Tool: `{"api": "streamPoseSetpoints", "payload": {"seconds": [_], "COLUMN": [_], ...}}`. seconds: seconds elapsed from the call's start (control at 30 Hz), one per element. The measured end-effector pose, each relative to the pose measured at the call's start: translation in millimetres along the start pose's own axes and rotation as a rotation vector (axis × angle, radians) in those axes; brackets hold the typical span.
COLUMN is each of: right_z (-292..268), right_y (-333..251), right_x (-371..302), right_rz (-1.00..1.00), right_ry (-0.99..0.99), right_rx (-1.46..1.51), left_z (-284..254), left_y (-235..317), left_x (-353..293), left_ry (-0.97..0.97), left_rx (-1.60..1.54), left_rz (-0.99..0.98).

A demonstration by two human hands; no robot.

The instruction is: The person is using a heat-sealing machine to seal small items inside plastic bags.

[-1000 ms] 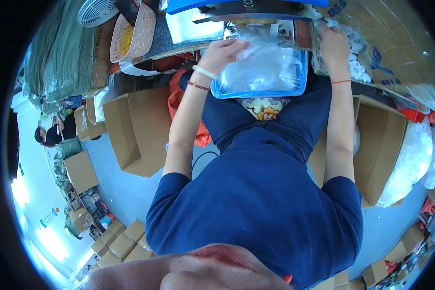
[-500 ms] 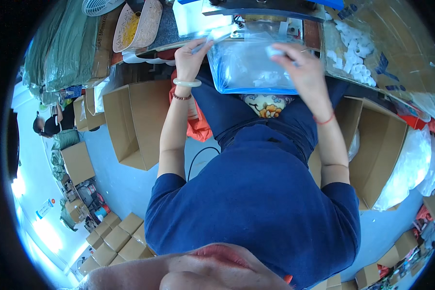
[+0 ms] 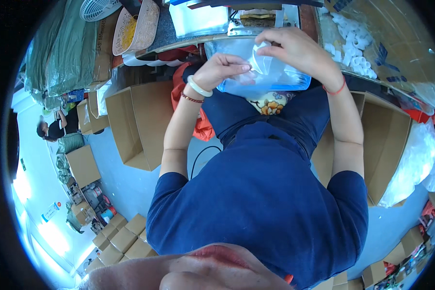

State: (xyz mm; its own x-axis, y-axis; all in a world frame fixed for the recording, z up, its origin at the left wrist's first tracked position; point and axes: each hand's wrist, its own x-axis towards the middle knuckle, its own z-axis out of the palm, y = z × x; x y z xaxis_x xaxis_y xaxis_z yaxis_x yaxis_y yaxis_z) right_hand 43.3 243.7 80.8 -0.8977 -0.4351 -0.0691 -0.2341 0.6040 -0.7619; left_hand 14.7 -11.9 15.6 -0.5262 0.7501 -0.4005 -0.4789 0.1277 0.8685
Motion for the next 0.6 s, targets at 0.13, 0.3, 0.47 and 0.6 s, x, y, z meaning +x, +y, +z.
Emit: {"api": "streamPoseSetpoints", "payload": {"seconds": [0.13, 0.3, 0.47, 0.6], "right_z": [-4, -19, -4, -9], "right_y": [25, 65, 121, 129], "right_x": [-6, -65, -58, -43], "right_rz": [0.147, 0.399, 0.371, 0.428], "right_ry": [0.472, 0.495, 0.363, 0.616], "right_rx": [-0.194, -0.758, -0.711, -0.672], "left_z": [-5, -11, -29, -82], "left_y": [-9, -3, -7, -6], "left_x": [45, 81, 60, 49], "left_ry": [0.195, 0.154, 0.315, 1.082], "left_rx": [-0.332, -0.569, 0.034, 1.114], "left_rz": [0.025, 0.105, 0.081, 0.904]}}
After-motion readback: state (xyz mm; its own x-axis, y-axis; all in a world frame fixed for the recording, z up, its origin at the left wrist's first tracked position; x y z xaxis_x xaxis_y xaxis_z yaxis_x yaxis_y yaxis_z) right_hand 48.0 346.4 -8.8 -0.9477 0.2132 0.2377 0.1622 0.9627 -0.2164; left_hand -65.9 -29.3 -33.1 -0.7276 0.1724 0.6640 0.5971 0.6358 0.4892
